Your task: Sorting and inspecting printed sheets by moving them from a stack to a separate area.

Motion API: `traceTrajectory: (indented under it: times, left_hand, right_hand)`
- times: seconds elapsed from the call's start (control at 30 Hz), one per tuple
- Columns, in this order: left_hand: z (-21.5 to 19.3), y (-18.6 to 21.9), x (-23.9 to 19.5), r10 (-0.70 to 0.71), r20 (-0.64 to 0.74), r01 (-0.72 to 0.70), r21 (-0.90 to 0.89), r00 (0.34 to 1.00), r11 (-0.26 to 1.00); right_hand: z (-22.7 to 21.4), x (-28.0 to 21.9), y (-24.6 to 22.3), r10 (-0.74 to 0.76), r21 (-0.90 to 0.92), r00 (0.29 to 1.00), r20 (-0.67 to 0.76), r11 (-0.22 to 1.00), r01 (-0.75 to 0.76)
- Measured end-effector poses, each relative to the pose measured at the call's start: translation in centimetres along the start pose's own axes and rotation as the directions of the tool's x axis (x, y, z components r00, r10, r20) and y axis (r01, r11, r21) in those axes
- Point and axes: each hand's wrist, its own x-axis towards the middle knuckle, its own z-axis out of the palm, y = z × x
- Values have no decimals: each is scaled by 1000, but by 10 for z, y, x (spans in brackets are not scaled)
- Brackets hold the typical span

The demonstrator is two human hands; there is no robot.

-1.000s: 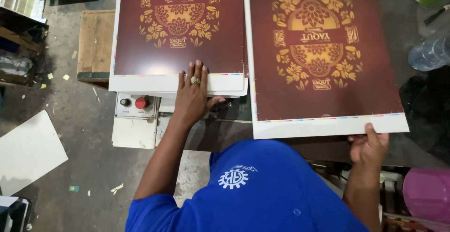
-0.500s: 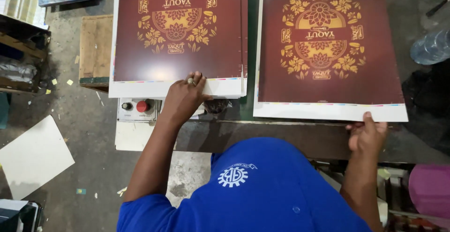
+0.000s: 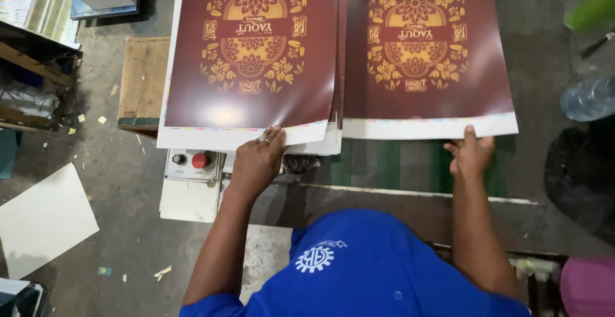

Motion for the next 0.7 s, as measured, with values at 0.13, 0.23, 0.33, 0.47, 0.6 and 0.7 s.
traceTrajectory:
  times: [0.13,0.23,0.33,0.47,0.6,0.7]
  left_hand:
    - [5,-2,-1,-11,-13,11,13,1000,1000]
    - [3,-1,0,-21,2,21,17,1000,1000]
    - [-2,-1,4,-21,9,21,3,1000,1000]
    - [-19,3,9,-75,-101,69,-58,992,996]
    - [12,7,-5,-57,-248,26,-128,967,991]
    - [-4,64,24,94,-396,-201,-239,914,950]
  right_hand:
    - [30,80,3,14,-5,999,37,1000,-14]
    - [47,126,2,57,-20,998,38,998,-56]
    - [60,137,-11,57,83,983,176,994,-73]
    - [63,90,-8,204,86,936,286,968,-238]
    - [94,-41,-13,224,-123,885,408,974,-190]
    - [132,-122,-46,280,-297,766,579,947,-122]
